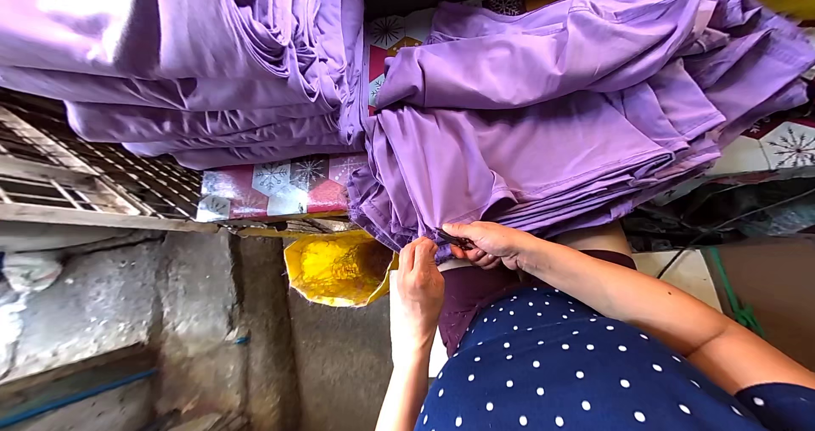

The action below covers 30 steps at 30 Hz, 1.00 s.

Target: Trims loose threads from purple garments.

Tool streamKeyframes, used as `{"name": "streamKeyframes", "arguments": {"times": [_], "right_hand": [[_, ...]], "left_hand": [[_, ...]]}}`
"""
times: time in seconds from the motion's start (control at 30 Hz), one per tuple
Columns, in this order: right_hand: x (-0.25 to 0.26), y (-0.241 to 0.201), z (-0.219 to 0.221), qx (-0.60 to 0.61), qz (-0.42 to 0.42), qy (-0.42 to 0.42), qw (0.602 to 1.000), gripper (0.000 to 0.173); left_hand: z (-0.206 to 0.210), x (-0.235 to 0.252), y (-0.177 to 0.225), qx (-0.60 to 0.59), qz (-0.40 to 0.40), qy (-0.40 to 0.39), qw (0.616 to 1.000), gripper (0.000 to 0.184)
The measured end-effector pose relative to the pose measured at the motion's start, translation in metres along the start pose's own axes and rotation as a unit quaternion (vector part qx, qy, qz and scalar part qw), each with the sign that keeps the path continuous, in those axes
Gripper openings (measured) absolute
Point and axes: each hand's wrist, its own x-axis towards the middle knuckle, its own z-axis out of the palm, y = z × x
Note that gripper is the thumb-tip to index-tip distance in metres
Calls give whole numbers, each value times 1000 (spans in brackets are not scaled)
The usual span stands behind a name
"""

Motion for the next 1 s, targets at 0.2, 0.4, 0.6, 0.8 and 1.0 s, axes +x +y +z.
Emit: {"name": "streamKeyframes", "arguments": {"times": [0.2,0.4,0.6,0.8,1.0], "right_hand": [[-6,-2,11,-82,-51,53,994,51],[-3,-3,6,-65,-28,25,997,51],[-1,-9,10,-68,-17,21,997,52],[3,-9,9,-90,-26,26,995,52],[0,-4,12,-230,-188,146,943,44]], "left_hand": [[3,2,0,-41,-11,33,999,18],[7,1,-2,-54,-10,42,998,17],[3,0,-1,-33,-8,40,999,16],[2,-1,1,-21,-5,39,999,17],[3,-3,0,-200,-136,60,969,13]]}}
